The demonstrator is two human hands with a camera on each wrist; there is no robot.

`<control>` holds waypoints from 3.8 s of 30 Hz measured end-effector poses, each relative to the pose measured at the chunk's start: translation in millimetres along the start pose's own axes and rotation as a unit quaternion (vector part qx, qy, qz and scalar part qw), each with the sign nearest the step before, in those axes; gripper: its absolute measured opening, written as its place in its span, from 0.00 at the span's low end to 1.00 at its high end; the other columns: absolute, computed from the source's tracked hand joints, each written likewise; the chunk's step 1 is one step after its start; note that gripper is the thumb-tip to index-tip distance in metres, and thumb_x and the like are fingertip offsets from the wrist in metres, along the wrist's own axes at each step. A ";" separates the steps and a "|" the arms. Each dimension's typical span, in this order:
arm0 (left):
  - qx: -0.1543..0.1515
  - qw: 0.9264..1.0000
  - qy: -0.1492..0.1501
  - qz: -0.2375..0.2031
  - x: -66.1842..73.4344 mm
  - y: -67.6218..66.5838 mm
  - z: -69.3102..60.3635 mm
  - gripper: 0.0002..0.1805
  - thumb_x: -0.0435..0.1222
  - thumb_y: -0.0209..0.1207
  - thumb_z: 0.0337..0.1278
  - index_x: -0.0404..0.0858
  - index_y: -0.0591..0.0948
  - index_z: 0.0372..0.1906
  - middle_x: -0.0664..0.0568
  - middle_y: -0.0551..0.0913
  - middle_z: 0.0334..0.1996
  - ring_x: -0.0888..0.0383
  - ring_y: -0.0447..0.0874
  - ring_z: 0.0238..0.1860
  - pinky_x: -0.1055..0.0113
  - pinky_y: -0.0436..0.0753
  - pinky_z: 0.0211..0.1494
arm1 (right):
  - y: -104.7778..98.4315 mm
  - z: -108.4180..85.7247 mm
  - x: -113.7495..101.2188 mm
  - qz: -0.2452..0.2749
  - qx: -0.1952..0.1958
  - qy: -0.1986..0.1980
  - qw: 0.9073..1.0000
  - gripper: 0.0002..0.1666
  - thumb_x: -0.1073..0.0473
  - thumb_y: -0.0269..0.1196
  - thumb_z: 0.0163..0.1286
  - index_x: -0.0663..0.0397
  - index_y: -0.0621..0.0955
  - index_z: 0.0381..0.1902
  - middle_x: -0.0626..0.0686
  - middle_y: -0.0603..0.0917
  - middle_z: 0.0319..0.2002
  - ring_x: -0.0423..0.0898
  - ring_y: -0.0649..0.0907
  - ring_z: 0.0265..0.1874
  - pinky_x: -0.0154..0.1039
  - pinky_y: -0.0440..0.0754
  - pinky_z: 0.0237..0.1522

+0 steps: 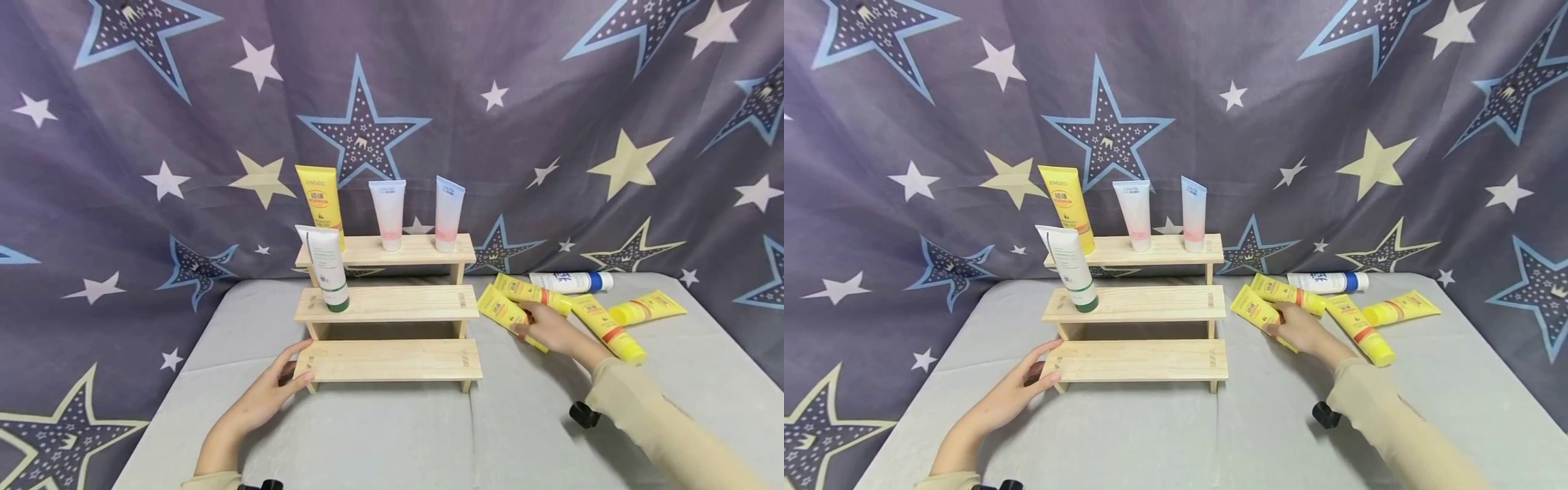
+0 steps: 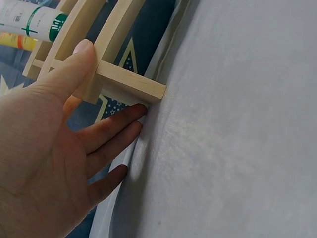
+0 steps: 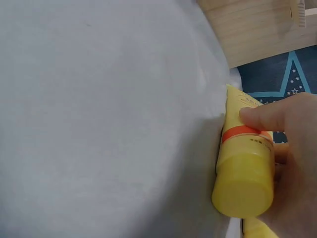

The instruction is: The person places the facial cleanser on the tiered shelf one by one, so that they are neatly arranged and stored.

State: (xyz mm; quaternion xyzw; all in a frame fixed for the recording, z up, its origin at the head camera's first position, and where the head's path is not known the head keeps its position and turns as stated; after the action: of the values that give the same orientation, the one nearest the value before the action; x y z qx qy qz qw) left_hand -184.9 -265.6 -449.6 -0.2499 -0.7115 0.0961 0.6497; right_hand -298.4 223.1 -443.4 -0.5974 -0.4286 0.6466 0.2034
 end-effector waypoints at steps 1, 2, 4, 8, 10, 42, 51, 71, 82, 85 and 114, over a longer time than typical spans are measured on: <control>0.000 1.000 -0.001 0.000 0.2 0.6 -0.2 0.33 0.49 0.57 0.70 0.55 0.59 0.75 0.34 0.72 0.64 0.43 0.73 0.63 0.40 0.69 0.63 | -0.5 -2.1 0.0 -0.002 0.004 -0.003 1.000 0.32 0.56 0.62 0.70 0.75 0.70 0.63 0.54 0.82 0.34 0.48 0.78 0.31 0.44 0.74 0.36; 0.000 1.000 -0.001 0.000 0.2 1.1 -0.3 0.33 0.49 0.57 0.70 0.55 0.59 0.75 0.34 0.72 0.64 0.43 0.73 0.63 0.40 0.69 0.63 | -1.3 -4.3 -0.3 -0.002 0.010 -0.007 1.000 0.32 0.56 0.62 0.69 0.76 0.70 0.62 0.55 0.82 0.36 0.48 0.78 0.33 0.45 0.75 0.37; 0.000 1.000 0.000 0.001 0.4 1.7 -0.6 0.33 0.49 0.57 0.70 0.55 0.59 0.75 0.34 0.72 0.64 0.43 0.74 0.63 0.40 0.69 0.63 | -3.4 -9.6 -1.9 0.002 0.022 -0.010 1.000 0.33 0.56 0.63 0.69 0.75 0.70 0.63 0.57 0.81 0.40 0.48 0.78 0.36 0.46 0.75 0.40; -0.002 1.000 -0.002 0.000 -0.2 2.0 -0.1 0.34 0.49 0.57 0.70 0.55 0.59 0.76 0.34 0.73 0.64 0.43 0.74 0.62 0.41 0.69 0.63 | -8.9 -22.0 -6.8 0.027 0.044 -0.016 0.999 0.35 0.54 0.64 0.69 0.75 0.69 0.64 0.57 0.82 0.41 0.47 0.80 0.36 0.45 0.76 0.41; -0.002 1.000 -0.003 -0.001 -0.1 1.7 0.2 0.34 0.49 0.57 0.70 0.55 0.58 0.76 0.34 0.72 0.64 0.43 0.74 0.63 0.41 0.69 0.63 | -12.4 -28.6 -10.3 0.029 0.059 -0.021 0.998 0.36 0.53 0.65 0.69 0.74 0.69 0.65 0.57 0.82 0.40 0.47 0.79 0.35 0.44 0.76 0.38; 0.001 1.000 -0.004 0.007 0.3 2.4 0.5 0.35 0.49 0.56 0.70 0.52 0.58 0.76 0.34 0.73 0.63 0.43 0.74 0.62 0.40 0.69 0.63 | -28.6 -73.5 -107.8 0.240 0.201 -0.097 0.945 0.27 0.66 0.66 0.67 0.69 0.74 0.63 0.60 0.79 0.44 0.41 0.77 0.39 0.31 0.79 0.37; 0.001 1.000 0.002 0.006 -0.2 2.0 -1.1 0.34 0.49 0.57 0.70 0.53 0.58 0.76 0.35 0.75 0.62 0.45 0.75 0.61 0.41 0.69 0.63 | -16.1 -51.9 -134.5 0.296 0.199 -0.135 0.924 0.26 0.69 0.66 0.65 0.69 0.75 0.61 0.56 0.79 0.42 0.41 0.77 0.38 0.31 0.77 0.38; 0.000 1.000 0.005 0.007 -2.7 2.1 -1.2 0.34 0.48 0.56 0.71 0.53 0.58 0.76 0.35 0.75 0.62 0.44 0.75 0.62 0.40 0.69 0.63 | 17.8 -15.5 -192.6 0.380 0.209 -0.156 0.888 0.31 0.71 0.71 0.59 0.64 0.76 0.60 0.60 0.80 0.45 0.46 0.78 0.42 0.37 0.78 0.46; -0.006 1.000 0.003 0.009 -1.5 2.1 -2.4 0.34 0.49 0.55 0.71 0.54 0.57 0.76 0.37 0.75 0.62 0.46 0.74 0.62 0.41 0.68 0.64 | 37.3 5.5 -211.6 0.388 0.224 -0.179 0.876 0.29 0.71 0.71 0.59 0.65 0.77 0.58 0.62 0.84 0.47 0.50 0.81 0.42 0.41 0.76 0.47; -0.006 1.000 0.002 0.010 0.0 2.6 -1.8 0.34 0.49 0.55 0.71 0.54 0.56 0.76 0.37 0.75 0.62 0.46 0.74 0.62 0.42 0.67 0.64 | 42.0 10.1 -214.2 0.390 0.226 -0.171 0.876 0.29 0.70 0.72 0.59 0.62 0.77 0.58 0.61 0.84 0.45 0.49 0.81 0.41 0.41 0.76 0.45; -0.007 1.000 -0.005 0.016 2.8 2.8 -2.5 0.35 0.51 0.55 0.71 0.55 0.56 0.77 0.35 0.72 0.65 0.43 0.72 0.64 0.38 0.65 0.65 | 45.5 12.3 -246.9 0.404 0.254 -0.176 0.861 0.26 0.74 0.69 0.60 0.72 0.74 0.56 0.65 0.81 0.46 0.49 0.80 0.42 0.45 0.77 0.48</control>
State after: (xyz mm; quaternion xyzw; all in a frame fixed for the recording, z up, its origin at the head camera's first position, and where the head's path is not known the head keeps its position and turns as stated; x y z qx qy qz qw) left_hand -181.9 -262.3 -448.1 -0.2656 -0.7111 0.1030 0.6428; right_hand -248.5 2.9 -333.0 -0.5219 0.0008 0.8530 -0.0097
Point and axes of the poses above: each hand's wrist, its own z-axis towards the middle knuckle, its own y-axis out of the palm, x = y × z, the point moved 4 cm from there along z, towards the middle knuckle
